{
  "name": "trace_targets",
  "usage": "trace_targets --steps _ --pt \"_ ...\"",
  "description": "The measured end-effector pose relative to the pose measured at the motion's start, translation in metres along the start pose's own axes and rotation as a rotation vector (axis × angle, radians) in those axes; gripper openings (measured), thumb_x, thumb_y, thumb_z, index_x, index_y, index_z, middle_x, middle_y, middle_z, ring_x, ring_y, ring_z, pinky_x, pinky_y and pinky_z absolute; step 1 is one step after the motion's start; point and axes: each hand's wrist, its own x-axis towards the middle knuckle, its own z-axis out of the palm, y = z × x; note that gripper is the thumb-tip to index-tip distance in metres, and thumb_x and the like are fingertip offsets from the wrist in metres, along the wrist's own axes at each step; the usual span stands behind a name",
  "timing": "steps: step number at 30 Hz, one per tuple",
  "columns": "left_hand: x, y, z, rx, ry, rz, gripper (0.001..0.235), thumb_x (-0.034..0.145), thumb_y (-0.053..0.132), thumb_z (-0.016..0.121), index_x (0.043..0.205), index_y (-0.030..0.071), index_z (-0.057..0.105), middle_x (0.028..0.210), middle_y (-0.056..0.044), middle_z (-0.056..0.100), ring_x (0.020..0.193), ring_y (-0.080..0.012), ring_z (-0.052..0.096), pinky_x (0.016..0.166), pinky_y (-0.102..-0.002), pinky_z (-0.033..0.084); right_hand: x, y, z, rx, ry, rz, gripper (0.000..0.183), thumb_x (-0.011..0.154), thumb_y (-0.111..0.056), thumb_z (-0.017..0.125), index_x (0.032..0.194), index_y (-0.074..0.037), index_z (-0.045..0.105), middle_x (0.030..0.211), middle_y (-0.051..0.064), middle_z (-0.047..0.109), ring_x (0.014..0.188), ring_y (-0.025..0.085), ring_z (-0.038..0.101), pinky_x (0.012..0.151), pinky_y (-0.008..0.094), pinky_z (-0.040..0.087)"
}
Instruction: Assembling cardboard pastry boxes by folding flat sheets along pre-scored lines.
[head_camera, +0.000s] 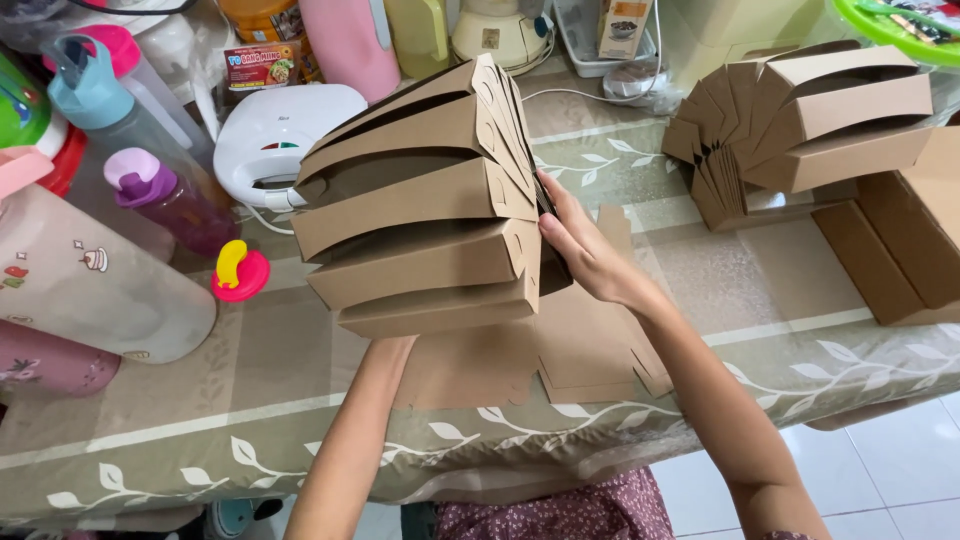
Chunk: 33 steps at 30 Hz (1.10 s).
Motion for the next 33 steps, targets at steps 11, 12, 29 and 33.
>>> trace_targets --steps 11,12,29,33 --pt "0.002 0.008 -0.001 0.070 -0.069 0.077 0.110 0.086 0.019 0.076 0.164 0.022 -0.002 0.168 -0.020 0.003 0.154 -0.0376 0.014 0.125 -0.050 0.015 0.036 0.104 -0.011 0.109 0.142 -0.135 0.052 0.112 -0.029 0.020 0.155 -0.005 0.037 0.156 0.022 0.040 0.149 0.032 0.031 0.125 0.049 0.015" --pt "0.002 0.009 -0.002 0.075 -0.073 0.089 0.111 0.087 0.019 0.076 0.165 0.022 -0.003 0.169 -0.020 0.002 0.154 -0.0377 0.013 0.126 -0.050 0.015 0.040 0.114 -0.016 0.279 0.234 0.002 0.043 0.107 -0.028 0.030 0.142 -0.006 0.042 0.142 0.019 0.045 0.133 0.030 0.040 0.111 0.048 0.023" --pt "-0.028 0.055 0.108 0.208 0.162 0.087 0.121 0.085 0.051 0.076 0.164 0.014 -0.007 0.161 -0.033 -0.021 0.148 -0.0573 -0.010 0.116 -0.069 -0.005 0.051 0.206 -0.023 1.103 0.430 0.527 0.035 0.094 -0.034 0.063 0.114 -0.006 0.071 0.111 0.018 0.075 0.094 0.034 0.076 0.078 0.054 0.065" --pt "-0.025 0.039 0.086 0.195 0.266 0.164 0.082 0.102 0.040 0.062 0.162 0.014 0.012 0.158 -0.029 0.002 0.149 -0.0519 0.010 0.120 -0.066 0.013 0.046 0.200 -0.023 1.087 0.449 0.524 0.035 0.094 -0.035 0.063 0.115 -0.007 0.071 0.112 0.017 0.074 0.094 0.034 0.075 0.079 0.054 0.064"
